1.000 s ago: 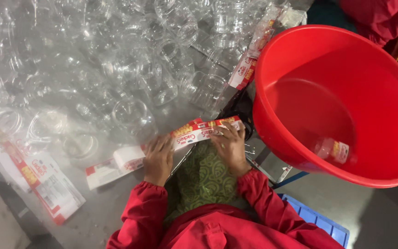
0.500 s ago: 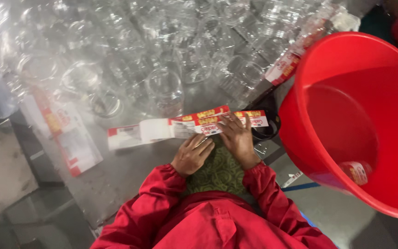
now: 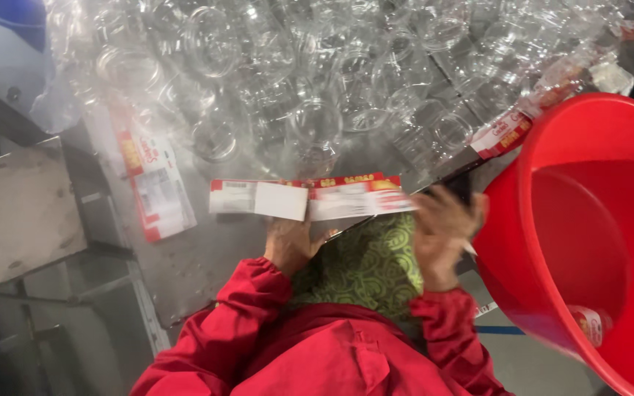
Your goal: The person applies labels to plastic containers by peeling them from a strip and wrapping them around the containers, then places the labeled containers into a red bin.
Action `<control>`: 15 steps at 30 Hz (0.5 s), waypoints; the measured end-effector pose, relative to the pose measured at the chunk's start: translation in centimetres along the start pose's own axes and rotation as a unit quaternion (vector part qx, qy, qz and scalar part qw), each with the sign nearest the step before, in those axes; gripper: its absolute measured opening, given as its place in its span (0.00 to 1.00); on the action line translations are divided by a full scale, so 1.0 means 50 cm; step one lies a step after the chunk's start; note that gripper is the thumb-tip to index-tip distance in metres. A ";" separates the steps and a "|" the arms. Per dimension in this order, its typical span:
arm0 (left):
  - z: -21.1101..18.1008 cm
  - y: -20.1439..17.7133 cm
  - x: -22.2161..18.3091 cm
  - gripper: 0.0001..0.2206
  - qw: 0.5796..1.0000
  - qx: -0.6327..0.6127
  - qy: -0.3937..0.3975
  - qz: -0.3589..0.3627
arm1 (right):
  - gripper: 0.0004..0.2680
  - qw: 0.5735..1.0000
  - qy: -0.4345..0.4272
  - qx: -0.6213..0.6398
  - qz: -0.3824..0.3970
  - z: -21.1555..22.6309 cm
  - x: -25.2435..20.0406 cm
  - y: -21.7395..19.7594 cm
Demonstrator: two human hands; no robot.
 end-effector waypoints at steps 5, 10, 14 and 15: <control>-0.003 -0.008 0.005 0.38 0.997 0.015 -0.017 0.076 | 0.02 0.978 0.070 0.014 -0.195 -0.146 0.028 -0.162; -0.027 -0.052 0.018 0.37 0.997 -0.067 -0.024 0.003 | 0.02 0.971 0.131 0.010 0.202 -0.119 -0.028 -0.066; -0.149 -0.085 0.024 0.38 0.961 -0.258 0.103 0.000 | 0.03 0.943 0.056 0.129 0.301 0.040 -0.110 0.018; -0.174 -0.089 0.023 0.41 0.947 -0.272 0.166 0.023 | 0.04 0.928 0.086 0.164 0.325 0.056 -0.116 0.029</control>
Point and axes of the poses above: each hand's wrist, its own x-axis towards the middle knuckle, its own y-axis out of the palm, z = x × y, the point moved 8 cm from there along x, towards the middle knuckle, and after that the axes turned 15 degrees about y, right-handed, at the moved point
